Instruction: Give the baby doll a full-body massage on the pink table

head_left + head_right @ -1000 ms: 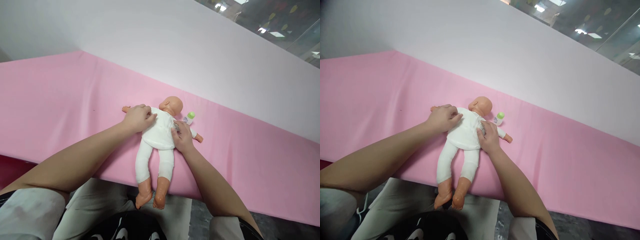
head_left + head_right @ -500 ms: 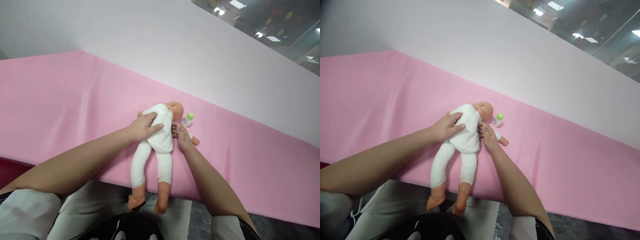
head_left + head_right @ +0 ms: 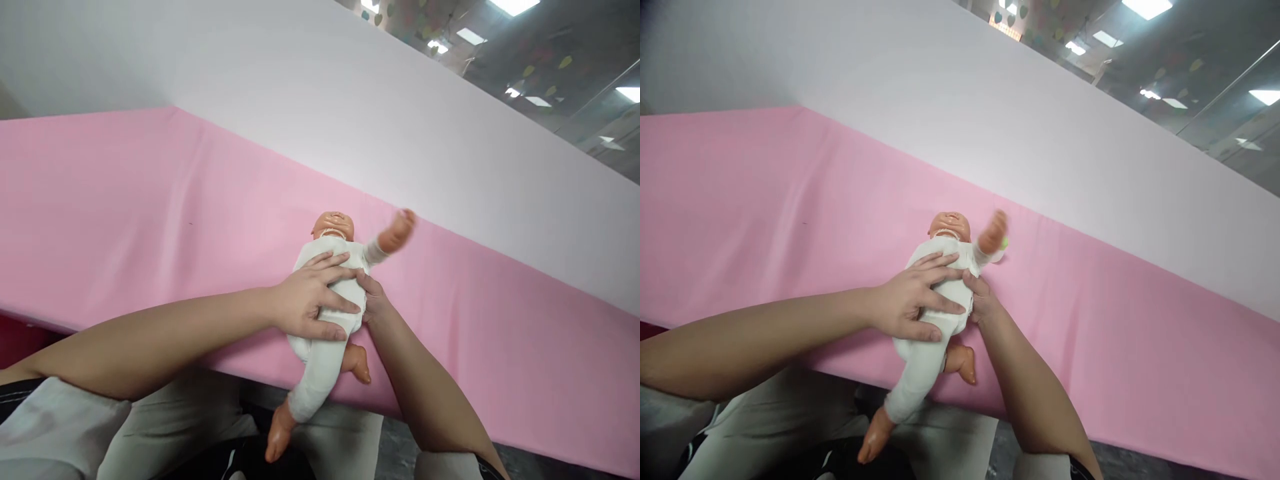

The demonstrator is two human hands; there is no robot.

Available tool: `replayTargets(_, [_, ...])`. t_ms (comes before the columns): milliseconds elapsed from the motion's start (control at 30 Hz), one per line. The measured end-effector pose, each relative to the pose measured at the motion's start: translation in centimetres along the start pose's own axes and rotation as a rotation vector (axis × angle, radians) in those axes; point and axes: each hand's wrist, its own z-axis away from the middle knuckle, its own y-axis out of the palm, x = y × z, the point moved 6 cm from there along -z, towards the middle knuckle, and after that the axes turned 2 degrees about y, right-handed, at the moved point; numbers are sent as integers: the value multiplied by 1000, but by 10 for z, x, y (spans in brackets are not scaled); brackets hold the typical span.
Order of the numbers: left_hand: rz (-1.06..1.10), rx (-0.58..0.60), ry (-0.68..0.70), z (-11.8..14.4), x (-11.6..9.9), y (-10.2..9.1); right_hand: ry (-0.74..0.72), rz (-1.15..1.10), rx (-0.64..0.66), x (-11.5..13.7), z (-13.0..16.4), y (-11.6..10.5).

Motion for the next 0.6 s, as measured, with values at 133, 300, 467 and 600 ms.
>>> replayTargets(133, [117,-152,29,3,6,-5,20,33,-28,-3,5,-16])
replayTargets(300, [-68,-366,-200,7,21,-21,-49,61,-108,-2,9,-20])
replayTargets(467, [-122,-393,-573,12,35,-40,-173,62,-184,6,17,-31])
replayTargets(600, [405,-190,-817,16,55,-21,-186,133,-171,15,34,-30])
